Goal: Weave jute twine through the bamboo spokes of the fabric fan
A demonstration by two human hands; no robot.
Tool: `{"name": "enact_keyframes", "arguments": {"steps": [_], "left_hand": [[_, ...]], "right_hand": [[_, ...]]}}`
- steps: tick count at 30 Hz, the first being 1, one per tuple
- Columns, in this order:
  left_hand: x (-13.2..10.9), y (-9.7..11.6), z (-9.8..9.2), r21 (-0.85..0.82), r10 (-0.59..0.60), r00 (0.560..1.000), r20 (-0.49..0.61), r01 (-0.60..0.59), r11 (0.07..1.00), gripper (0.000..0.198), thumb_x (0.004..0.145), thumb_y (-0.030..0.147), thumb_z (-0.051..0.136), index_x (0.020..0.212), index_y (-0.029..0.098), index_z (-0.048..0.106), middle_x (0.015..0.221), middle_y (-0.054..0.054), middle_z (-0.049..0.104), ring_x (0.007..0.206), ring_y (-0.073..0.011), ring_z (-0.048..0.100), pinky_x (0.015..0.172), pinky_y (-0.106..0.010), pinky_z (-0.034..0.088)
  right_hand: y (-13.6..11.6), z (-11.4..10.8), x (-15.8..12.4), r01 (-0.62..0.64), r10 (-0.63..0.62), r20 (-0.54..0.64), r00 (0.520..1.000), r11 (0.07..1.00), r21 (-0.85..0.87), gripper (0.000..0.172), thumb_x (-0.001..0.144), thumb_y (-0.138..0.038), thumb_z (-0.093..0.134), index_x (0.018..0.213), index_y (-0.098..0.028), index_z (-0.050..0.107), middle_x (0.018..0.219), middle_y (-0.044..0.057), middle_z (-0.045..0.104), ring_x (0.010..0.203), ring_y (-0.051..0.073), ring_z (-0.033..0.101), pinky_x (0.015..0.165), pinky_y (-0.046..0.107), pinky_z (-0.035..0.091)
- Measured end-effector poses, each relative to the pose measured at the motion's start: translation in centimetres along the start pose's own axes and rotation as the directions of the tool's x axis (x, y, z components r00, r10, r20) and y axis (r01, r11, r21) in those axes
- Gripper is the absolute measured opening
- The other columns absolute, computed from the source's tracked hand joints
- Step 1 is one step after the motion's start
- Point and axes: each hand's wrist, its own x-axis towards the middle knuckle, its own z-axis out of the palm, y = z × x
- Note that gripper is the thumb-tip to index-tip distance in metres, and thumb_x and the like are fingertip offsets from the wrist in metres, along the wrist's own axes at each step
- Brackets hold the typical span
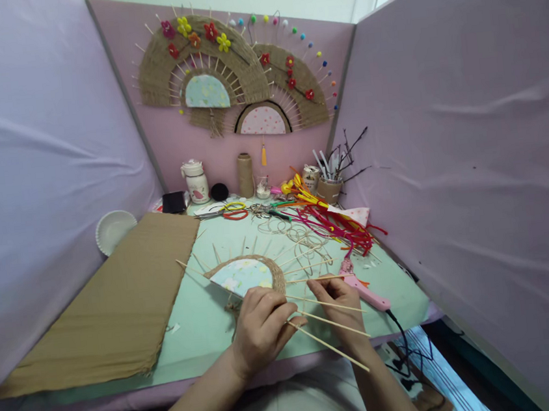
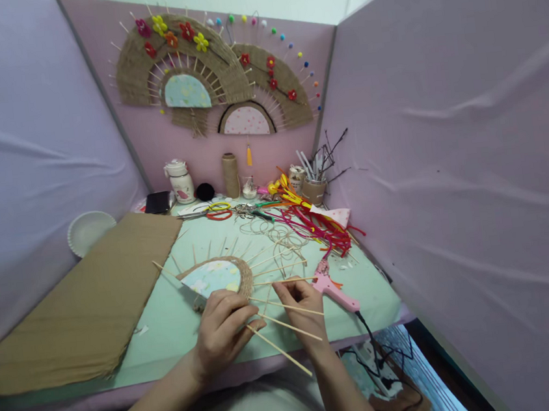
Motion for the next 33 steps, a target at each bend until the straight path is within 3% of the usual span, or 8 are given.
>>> {"name": "enact_keyframes", "arguments": {"steps": [10,26,33], "left_hand": [[-0.30,-0.08,0.38,0.015,-0.006,1.000,-0.019,0.007,1.000,0.013,0.080,0.017,0.065,0.093,0.018,0.062,0.080,-0.004,0.063,0.081,-0.0173,0.052,0.074,-0.034,0.043],[-0.26,0.09,0.34,0.029,-0.005,1.000,-0.027,0.006,1.000,0.014,0.080,0.015,0.064,0.093,0.019,0.063,0.080,-0.004,0.063,0.081,-0.0173,0.053,0.074,-0.034,0.044],[-0.55,-0.04,0.42,0.019,0.006,1.000,0.028,-0.007,1.000,0.017,0.078,0.015,0.067,0.094,0.017,0.061,0.082,-0.004,0.063,0.082,-0.0177,0.051,0.075,-0.035,0.044]], "right_hand": [[-0.04,0.07,-0.01,0.012,-0.012,-0.015,1.000,0.999,-0.031,0.034,0.067,-0.048,0.070,0.062,-0.015,0.063,0.058,0.001,0.059,0.055,0.014,0.050,0.054,0.026,0.041],[-0.07,0.00,-0.14,-0.018,0.018,-0.014,1.000,1.000,-0.024,0.035,0.066,-0.049,0.071,0.063,-0.015,0.064,0.059,0.002,0.061,0.055,0.015,0.052,0.054,0.027,0.042],[0.08,0.10,-0.15,0.004,-0.004,-0.032,0.999,1.000,-0.007,0.034,0.065,-0.048,0.072,0.060,-0.016,0.062,0.055,-0.001,0.057,0.051,0.012,0.047,0.051,0.025,0.039]]}}
